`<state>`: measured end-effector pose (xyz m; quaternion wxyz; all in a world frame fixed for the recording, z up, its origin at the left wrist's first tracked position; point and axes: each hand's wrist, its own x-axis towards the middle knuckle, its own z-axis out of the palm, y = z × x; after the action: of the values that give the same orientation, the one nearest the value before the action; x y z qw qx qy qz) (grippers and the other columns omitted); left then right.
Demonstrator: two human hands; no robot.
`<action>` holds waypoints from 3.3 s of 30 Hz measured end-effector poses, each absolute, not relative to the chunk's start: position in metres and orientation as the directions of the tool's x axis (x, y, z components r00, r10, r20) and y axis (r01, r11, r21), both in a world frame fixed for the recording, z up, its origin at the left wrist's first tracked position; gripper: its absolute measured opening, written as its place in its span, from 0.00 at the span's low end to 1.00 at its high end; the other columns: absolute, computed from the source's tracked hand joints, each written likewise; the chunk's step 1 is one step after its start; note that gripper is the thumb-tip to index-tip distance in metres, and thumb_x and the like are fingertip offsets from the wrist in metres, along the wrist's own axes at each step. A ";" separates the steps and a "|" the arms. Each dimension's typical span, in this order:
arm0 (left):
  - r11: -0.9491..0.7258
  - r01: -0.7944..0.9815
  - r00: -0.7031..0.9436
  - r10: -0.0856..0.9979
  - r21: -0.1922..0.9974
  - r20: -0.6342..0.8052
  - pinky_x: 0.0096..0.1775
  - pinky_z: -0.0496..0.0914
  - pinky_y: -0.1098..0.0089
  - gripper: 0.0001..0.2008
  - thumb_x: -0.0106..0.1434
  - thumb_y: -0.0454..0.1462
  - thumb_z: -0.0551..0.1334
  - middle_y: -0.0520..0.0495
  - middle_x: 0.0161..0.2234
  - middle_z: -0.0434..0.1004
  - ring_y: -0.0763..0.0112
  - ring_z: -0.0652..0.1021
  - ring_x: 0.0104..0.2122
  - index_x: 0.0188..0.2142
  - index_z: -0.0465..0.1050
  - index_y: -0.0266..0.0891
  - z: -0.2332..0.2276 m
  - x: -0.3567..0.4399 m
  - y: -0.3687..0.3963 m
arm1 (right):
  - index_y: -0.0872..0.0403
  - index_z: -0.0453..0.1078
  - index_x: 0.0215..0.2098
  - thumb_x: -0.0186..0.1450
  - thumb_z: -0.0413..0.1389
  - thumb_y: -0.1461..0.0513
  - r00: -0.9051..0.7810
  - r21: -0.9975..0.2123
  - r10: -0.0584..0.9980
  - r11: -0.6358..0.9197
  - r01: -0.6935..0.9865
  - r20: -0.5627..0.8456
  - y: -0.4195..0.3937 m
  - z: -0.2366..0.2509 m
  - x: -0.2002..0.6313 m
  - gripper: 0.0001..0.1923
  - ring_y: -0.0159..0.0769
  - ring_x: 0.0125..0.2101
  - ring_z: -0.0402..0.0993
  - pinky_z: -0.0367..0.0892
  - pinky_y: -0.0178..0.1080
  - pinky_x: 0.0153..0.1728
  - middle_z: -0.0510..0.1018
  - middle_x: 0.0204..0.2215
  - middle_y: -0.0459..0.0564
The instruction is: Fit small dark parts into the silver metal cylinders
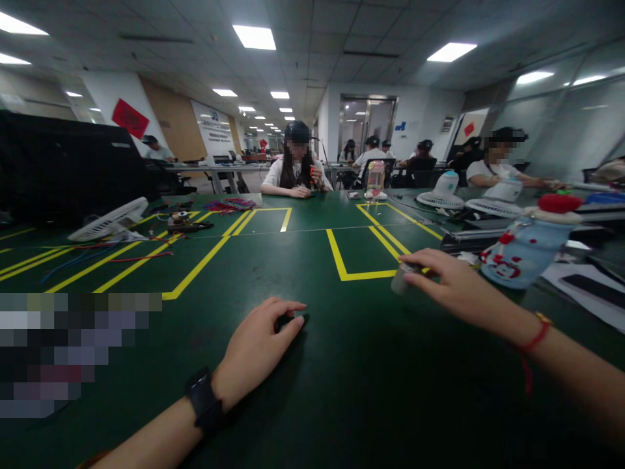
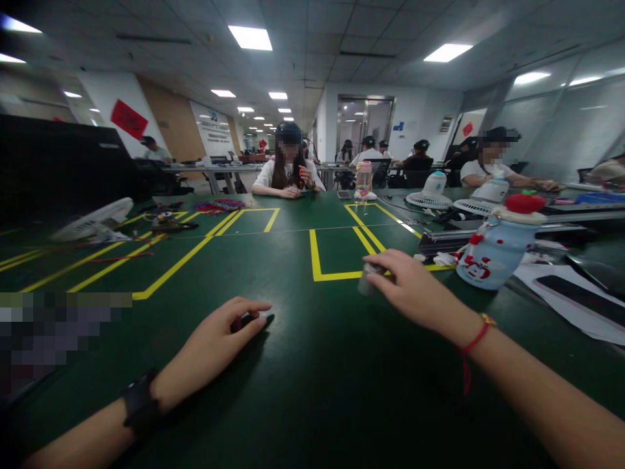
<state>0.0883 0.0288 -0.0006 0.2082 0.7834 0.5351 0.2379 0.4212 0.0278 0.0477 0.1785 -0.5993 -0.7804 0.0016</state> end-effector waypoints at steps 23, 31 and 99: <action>-0.433 0.604 0.432 0.883 0.669 0.182 0.40 0.66 0.66 0.08 0.62 0.41 0.61 0.50 0.34 0.73 0.64 0.73 0.37 0.33 0.80 0.48 0.005 0.113 0.008 | 0.50 0.62 0.49 0.57 0.55 0.65 -0.366 -0.674 0.877 0.475 0.566 0.311 -0.015 -0.006 0.320 0.22 0.31 0.43 0.68 0.65 0.38 0.46 0.71 0.44 0.47; -0.396 0.593 0.445 0.887 0.701 0.125 0.44 0.66 0.63 0.12 0.63 0.43 0.59 0.48 0.39 0.75 0.62 0.73 0.41 0.44 0.77 0.49 0.006 0.105 0.007 | 0.45 0.57 0.56 0.61 0.53 0.59 -0.336 -0.663 0.907 0.417 0.621 0.255 -0.017 -0.002 0.331 0.24 0.33 0.49 0.66 0.63 0.41 0.52 0.68 0.50 0.47; -0.353 0.481 0.407 0.901 0.803 0.152 0.44 0.66 0.65 0.12 0.65 0.42 0.57 0.50 0.42 0.73 0.65 0.73 0.40 0.45 0.74 0.48 0.013 0.088 0.000 | 0.46 0.49 0.63 0.63 0.53 0.57 -0.427 -0.637 0.874 0.468 0.612 0.231 -0.028 0.007 0.330 0.32 0.34 0.51 0.67 0.63 0.42 0.53 0.68 0.53 0.50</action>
<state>0.0880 -0.0003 0.0132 0.3454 0.7643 0.4518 0.3039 0.3296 -0.0282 0.0069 0.2763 -0.4584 -0.8108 0.2369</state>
